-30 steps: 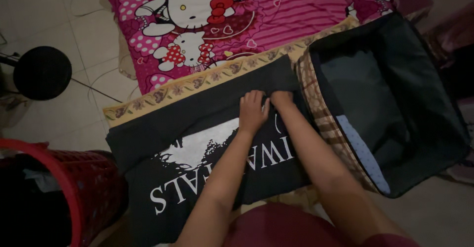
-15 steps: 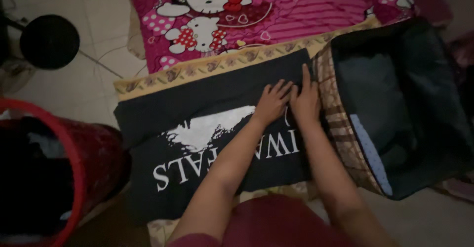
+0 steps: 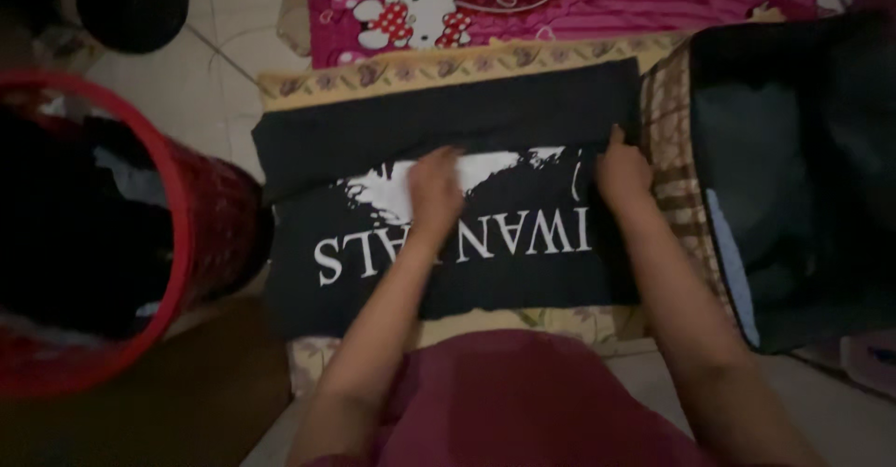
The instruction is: The person folds a black t-shirt on a mat on the floor and places it into a bag.
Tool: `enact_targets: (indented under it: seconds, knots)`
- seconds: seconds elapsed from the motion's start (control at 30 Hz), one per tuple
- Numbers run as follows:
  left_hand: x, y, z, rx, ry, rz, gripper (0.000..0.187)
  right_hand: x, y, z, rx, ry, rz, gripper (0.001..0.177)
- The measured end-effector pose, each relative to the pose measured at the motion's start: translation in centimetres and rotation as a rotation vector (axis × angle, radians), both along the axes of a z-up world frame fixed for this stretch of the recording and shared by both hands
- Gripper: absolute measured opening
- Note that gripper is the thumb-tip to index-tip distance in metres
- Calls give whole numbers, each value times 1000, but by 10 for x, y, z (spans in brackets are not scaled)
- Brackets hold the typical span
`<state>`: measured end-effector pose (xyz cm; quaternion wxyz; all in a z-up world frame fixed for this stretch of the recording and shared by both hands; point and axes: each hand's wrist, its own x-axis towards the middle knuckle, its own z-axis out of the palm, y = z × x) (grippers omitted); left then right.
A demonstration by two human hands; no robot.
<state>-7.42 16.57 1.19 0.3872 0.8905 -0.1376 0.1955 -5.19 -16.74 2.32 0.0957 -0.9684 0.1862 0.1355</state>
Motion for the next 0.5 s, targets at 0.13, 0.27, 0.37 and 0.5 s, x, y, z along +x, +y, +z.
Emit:
enact_targets:
  seconds: [0.13, 0.27, 0.37, 0.5]
  knots:
    - [-64, 110, 11, 200, 40, 360, 25, -56, -9, 7, 137, -287, 261, 60]
    - [-132, 182, 5, 350, 305, 649, 34, -119, 4, 34, 405, -191, 363, 31]
    - [-170, 219, -10, 369, 572, 911, 75, -150, 12, 66, 308, 25, 500, 41]
    - [-200, 252, -14, -69, 928, 966, 91, -185, 9, 75, 45, 209, 583, 59]
